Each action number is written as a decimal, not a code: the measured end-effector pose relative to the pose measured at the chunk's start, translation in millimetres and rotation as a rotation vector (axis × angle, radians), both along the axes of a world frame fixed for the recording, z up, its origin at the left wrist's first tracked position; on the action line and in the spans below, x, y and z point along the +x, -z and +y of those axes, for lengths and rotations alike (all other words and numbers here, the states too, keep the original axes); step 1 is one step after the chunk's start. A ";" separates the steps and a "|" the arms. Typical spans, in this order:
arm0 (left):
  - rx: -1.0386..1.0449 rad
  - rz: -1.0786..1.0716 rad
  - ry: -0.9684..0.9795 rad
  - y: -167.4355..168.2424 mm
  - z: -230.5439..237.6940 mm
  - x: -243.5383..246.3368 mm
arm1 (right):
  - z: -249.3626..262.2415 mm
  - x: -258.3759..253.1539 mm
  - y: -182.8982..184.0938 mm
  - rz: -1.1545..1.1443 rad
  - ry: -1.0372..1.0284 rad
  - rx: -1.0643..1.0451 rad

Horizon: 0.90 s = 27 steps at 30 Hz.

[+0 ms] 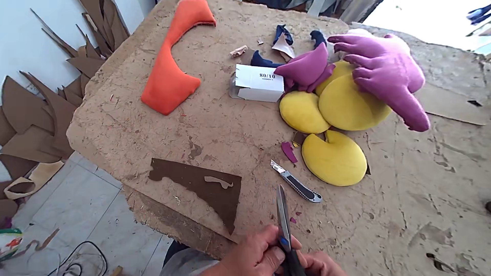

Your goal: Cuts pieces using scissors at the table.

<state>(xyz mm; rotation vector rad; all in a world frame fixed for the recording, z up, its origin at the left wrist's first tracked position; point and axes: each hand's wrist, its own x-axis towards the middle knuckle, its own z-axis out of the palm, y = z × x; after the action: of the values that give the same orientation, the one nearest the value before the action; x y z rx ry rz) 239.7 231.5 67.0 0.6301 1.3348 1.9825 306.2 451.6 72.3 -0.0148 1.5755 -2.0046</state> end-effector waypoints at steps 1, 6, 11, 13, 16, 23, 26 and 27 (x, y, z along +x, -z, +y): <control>-0.071 0.061 -0.054 -0.8 -4.0 1.7 | 3.9 -6.5 -6.3 0.001 -0.039 0.096; -0.790 0.709 -0.514 53.5 -48.1 13.3 | 64.7 -64.0 0.1 -0.080 -0.372 0.630; -0.837 1.020 -0.525 96.5 -53.8 14.9 | 94.3 -115.7 15.3 -0.277 -0.665 0.783; -0.813 1.037 -0.495 104.6 -51.4 10.6 | 94.6 -128.3 18.1 -0.335 -0.727 0.754; -0.808 1.033 -0.450 115.0 -52.4 8.8 | 90.8 -139.9 21.9 -0.368 -0.780 0.703; -0.809 1.073 -0.426 117.8 -53.4 8.4 | 76.0 -152.2 32.3 -0.334 -0.800 0.668; -0.814 1.077 -0.415 117.7 -53.5 8.8 | 71.5 -157.1 33.0 -0.314 -0.804 0.640; -0.816 1.078 -0.415 117.8 -53.4 9.1 | 70.0 -158.9 33.0 -0.306 -0.800 0.631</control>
<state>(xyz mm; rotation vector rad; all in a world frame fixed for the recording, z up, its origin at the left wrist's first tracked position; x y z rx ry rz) 248.8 178.1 -50.8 1.1017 2.8702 1.0698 147.3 521.7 39.3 -0.0753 1.5850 -0.8253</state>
